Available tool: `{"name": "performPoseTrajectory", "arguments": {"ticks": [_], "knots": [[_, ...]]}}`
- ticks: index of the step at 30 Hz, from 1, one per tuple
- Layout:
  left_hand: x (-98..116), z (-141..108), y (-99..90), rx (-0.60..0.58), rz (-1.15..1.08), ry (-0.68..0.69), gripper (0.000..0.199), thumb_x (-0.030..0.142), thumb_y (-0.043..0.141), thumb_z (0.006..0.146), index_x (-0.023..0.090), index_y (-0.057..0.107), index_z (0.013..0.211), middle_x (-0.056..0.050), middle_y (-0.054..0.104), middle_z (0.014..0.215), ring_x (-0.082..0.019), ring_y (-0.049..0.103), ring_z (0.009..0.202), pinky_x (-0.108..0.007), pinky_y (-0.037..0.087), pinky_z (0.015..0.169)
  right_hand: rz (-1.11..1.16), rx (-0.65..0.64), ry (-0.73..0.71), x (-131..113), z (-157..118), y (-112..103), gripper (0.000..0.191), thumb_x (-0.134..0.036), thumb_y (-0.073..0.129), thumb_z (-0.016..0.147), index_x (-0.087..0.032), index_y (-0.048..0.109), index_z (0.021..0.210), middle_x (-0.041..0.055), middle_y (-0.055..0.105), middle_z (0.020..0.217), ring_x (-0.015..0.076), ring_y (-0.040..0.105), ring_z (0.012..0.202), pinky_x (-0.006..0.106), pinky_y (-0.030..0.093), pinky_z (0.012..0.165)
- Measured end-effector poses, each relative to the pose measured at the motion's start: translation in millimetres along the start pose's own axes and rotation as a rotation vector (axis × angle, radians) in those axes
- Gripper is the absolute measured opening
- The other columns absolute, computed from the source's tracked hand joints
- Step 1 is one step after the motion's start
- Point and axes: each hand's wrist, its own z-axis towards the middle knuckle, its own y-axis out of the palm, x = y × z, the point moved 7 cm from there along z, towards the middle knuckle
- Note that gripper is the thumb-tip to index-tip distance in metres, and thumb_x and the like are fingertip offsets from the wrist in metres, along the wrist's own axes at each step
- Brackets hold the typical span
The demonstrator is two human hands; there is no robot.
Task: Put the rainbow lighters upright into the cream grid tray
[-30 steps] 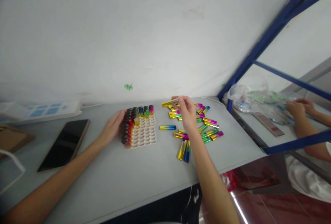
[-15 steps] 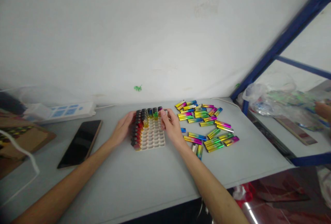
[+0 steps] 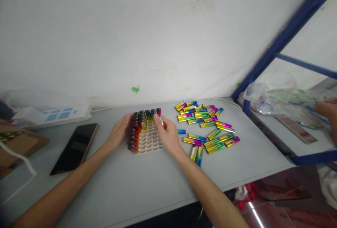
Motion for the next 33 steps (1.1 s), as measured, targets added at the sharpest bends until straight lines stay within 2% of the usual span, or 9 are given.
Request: {"name": "performPoseTrajectory", "arguments": {"ticks": [4, 9, 13, 16, 19, 23, 26, 30, 33], "knots": [[1, 0, 0.1, -0.012, 0.013, 0.014, 0.066, 0.07, 0.042, 0.1, 0.018, 0.068, 0.131, -0.01, 0.07, 0.139, -0.029, 0.062, 0.131, -0.044, 0.042, 0.12, -0.076, 0.058, 0.037, -1, -4, -4, 0.06, -0.065, 0.056, 0.093, -0.023, 0.031, 0.059, -0.0061, 0.027, 0.055, 0.01, 0.027, 0.055, 0.028, 0.018, 0.052], [-1, 1, -0.5, -0.017, 0.039, 0.028, 0.068, 0.071, 0.04, 0.1, 0.018, 0.067, 0.134, -0.01, 0.07, 0.139, -0.029, 0.062, 0.129, -0.045, 0.044, 0.118, -0.136, 0.099, 0.038, 2, -4, -7, 0.05, -0.054, 0.052, 0.091, -0.024, 0.034, 0.056, -0.0062, 0.031, 0.051, 0.0097, 0.029, 0.051, 0.028, 0.018, 0.052], [-3, 1, 0.3, -0.015, 0.014, 0.033, 0.065, 0.069, 0.042, 0.101, 0.019, 0.067, 0.133, -0.009, 0.07, 0.139, -0.028, 0.063, 0.128, -0.045, 0.042, 0.119, -0.161, 0.097, 0.022, 4, -2, -7, 0.049, -0.053, 0.05, 0.093, -0.024, 0.034, 0.057, -0.0065, 0.033, 0.052, 0.01, 0.032, 0.053, 0.027, 0.02, 0.052], [-2, 0, 1.4, -0.024, 0.003, 0.044, 0.062, 0.067, 0.042, 0.102, 0.019, 0.067, 0.133, -0.01, 0.07, 0.138, -0.028, 0.063, 0.128, -0.045, 0.042, 0.119, -0.166, 0.091, -0.01, 4, -1, -6, 0.05, -0.057, 0.053, 0.096, -0.023, 0.037, 0.063, -0.0073, 0.034, 0.055, 0.0106, 0.033, 0.055, 0.026, 0.023, 0.054], [1, 0, 1.5, -0.023, 0.014, 0.053, 0.061, 0.065, 0.041, 0.103, 0.019, 0.067, 0.132, -0.009, 0.07, 0.137, -0.027, 0.063, 0.127, -0.043, 0.042, 0.119, -0.142, 0.024, -0.016, 5, -1, -2, 0.042, -0.06, 0.053, 0.099, -0.023, 0.047, 0.081, -0.0081, 0.042, 0.06, 0.0121, 0.04, 0.057, 0.025, 0.028, 0.056], [8, -2, 2.4, -0.021, 0.053, 0.07, 0.062, 0.066, 0.039, 0.103, 0.019, 0.068, 0.131, -0.008, 0.071, 0.135, -0.026, 0.064, 0.126, -0.041, 0.043, 0.117, -0.156, -0.091, -0.143, -6, -4, 6, 0.03, -0.051, 0.048, 0.105, -0.022, 0.052, 0.096, -0.0016, 0.058, 0.08, 0.0153, 0.055, 0.073, 0.026, 0.041, 0.065], [11, -3, 3.5, -0.021, 0.064, 0.077, 0.065, 0.067, 0.037, 0.103, 0.017, 0.069, 0.13, -0.009, 0.072, 0.133, -0.027, 0.064, 0.124, -0.04, 0.044, 0.116, -0.274, -0.076, -0.296, -21, -7, 8, 0.028, -0.046, 0.055, 0.103, -0.02, 0.062, 0.094, 0.0038, 0.063, 0.091, 0.0181, 0.059, 0.086, 0.028, 0.046, 0.074], [13, -3, 3.2, -0.015, 0.096, 0.082, 0.065, 0.067, 0.036, 0.103, 0.017, 0.069, 0.129, -0.009, 0.072, 0.133, -0.026, 0.064, 0.124, -0.039, 0.046, 0.114, -0.4, -0.07, -0.313, -25, -6, 11, 0.031, -0.043, 0.056, 0.105, -0.02, 0.064, 0.085, -0.001, 0.059, 0.071, 0.0151, 0.053, 0.066, 0.027, 0.041, 0.066], [10, -3, 2.8, -0.017, 0.099, 0.09, 0.065, 0.067, 0.035, 0.103, 0.018, 0.069, 0.13, -0.009, 0.072, 0.134, -0.027, 0.064, 0.125, -0.04, 0.046, 0.114, -0.438, -0.123, -0.325, -20, -5, 18, 0.032, -0.04, 0.055, 0.106, -0.019, 0.062, 0.082, -0.0008, 0.063, 0.071, 0.0146, 0.055, 0.063, 0.027, 0.04, 0.063]]}}
